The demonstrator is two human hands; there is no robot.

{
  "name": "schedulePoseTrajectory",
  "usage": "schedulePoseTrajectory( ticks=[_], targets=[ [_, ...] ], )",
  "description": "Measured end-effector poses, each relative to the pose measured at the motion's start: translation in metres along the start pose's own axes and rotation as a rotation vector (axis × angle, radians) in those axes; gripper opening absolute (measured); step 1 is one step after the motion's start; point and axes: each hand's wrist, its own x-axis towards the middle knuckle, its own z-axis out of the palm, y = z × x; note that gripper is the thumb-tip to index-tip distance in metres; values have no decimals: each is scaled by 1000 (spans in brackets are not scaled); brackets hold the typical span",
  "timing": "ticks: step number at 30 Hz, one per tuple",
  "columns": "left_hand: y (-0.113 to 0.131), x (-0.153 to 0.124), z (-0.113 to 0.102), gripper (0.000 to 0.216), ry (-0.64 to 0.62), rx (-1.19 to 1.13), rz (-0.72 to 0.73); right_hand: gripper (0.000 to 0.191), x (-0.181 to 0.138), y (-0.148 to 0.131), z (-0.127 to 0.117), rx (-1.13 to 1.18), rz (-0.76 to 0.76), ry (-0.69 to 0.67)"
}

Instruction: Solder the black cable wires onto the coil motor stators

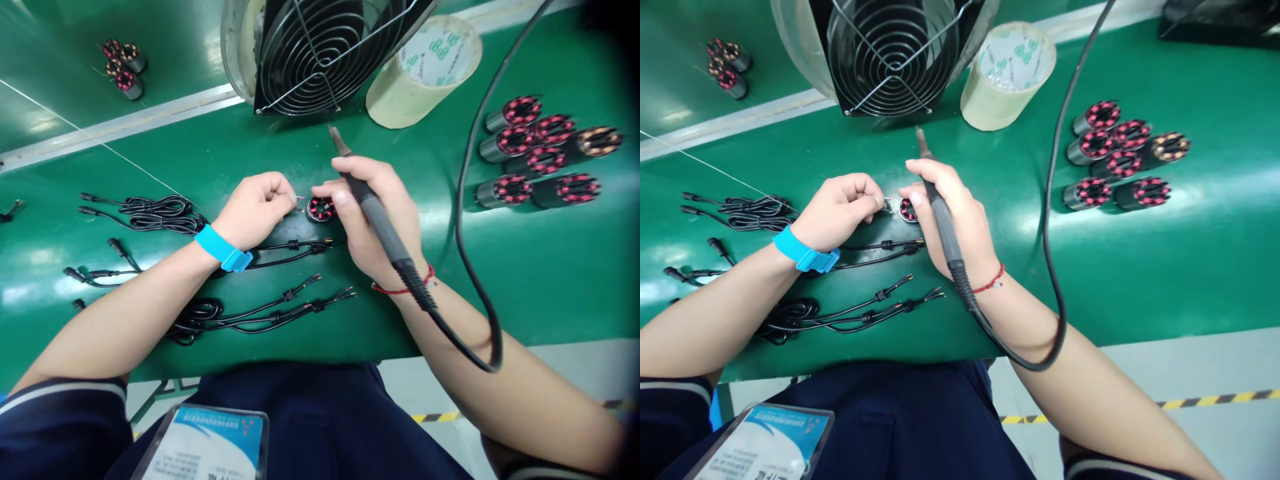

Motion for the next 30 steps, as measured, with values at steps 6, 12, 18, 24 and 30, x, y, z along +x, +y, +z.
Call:
schedulePoseTrajectory(
  ticks=[6,12,18,24,30],
  targets=[
    [-3,1,0,15,-4,18,13,40,8,7,10,-23,-46,-107],
    [0,0,0,17,-25,19,47,46,8,13,10,-90,-14,-109],
    [-3,0,-1,11,-31,-59,33,54,4,11,8,-145,-146,-41],
    [-6,-1,-1,16,-43,-38,66,50,2,6,12,-222,-230,-67],
    [-3,-4,-5,11,-30,-19,192,50,2,5,12,-124,-158,-79]
  ],
)
